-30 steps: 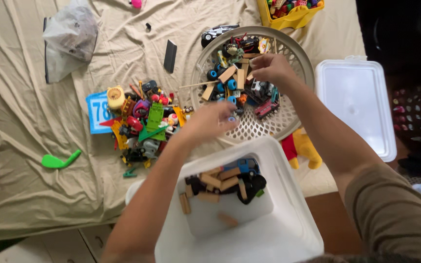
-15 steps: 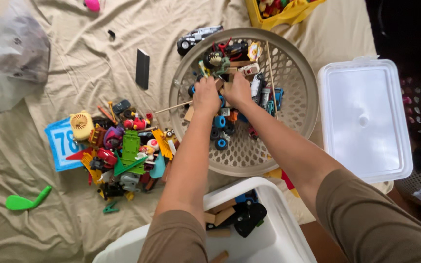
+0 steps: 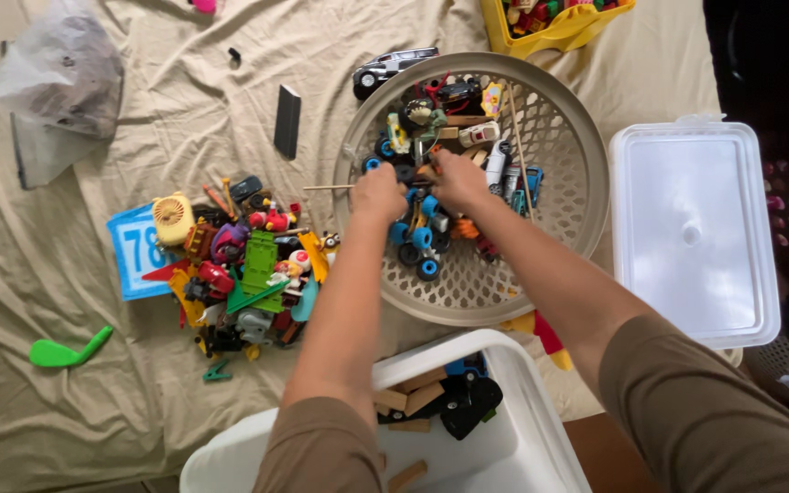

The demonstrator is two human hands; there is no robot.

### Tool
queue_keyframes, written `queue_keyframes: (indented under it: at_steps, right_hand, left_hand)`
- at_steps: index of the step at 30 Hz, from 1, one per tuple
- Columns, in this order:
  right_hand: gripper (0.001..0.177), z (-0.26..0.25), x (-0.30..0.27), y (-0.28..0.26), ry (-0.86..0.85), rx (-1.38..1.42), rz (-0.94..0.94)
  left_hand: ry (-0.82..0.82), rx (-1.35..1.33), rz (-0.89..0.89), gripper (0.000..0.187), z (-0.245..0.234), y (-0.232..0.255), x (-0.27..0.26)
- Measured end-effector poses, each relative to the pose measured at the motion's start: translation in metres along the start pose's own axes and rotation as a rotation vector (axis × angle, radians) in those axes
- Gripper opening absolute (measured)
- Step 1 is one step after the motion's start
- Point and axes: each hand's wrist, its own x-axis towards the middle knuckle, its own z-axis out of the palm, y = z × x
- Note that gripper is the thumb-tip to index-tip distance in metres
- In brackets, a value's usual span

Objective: The person picks up toy cars, blocks, and figurines from a basket and a bed and places them into a white plastic bin.

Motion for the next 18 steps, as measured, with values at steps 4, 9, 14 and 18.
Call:
queue_keyframes:
  at_steps: [4, 9, 14, 18]
  right_hand:
    - [0.041, -0.009, -0.013, 0.009, 0.1, 0.057, -0.128]
    - [0.043, -0.021, -0.017, 0.013, 0.286, 0.263, -0.193]
    - [0.055, -0.049, -0.017, 0.022, 0.178, 0.426, -0.129]
    - [0.057, -0.058, -0.02, 0.041, 0.169, 0.181, -0.194]
  left_hand:
    - [0.13, -0.526, -0.089, 0.031, -0.041, -0.012, -0.015]
    - [-0.163, -1.516, -0.138, 0.027, -0.1, -0.021, -0.058]
    - [-0.027, -1.637, -0.219, 0.022, -0.099, -0.011, -0.1]
    - [-0.065, -1.785, -0.212, 0.022, -0.083, -0.011, -0.133]
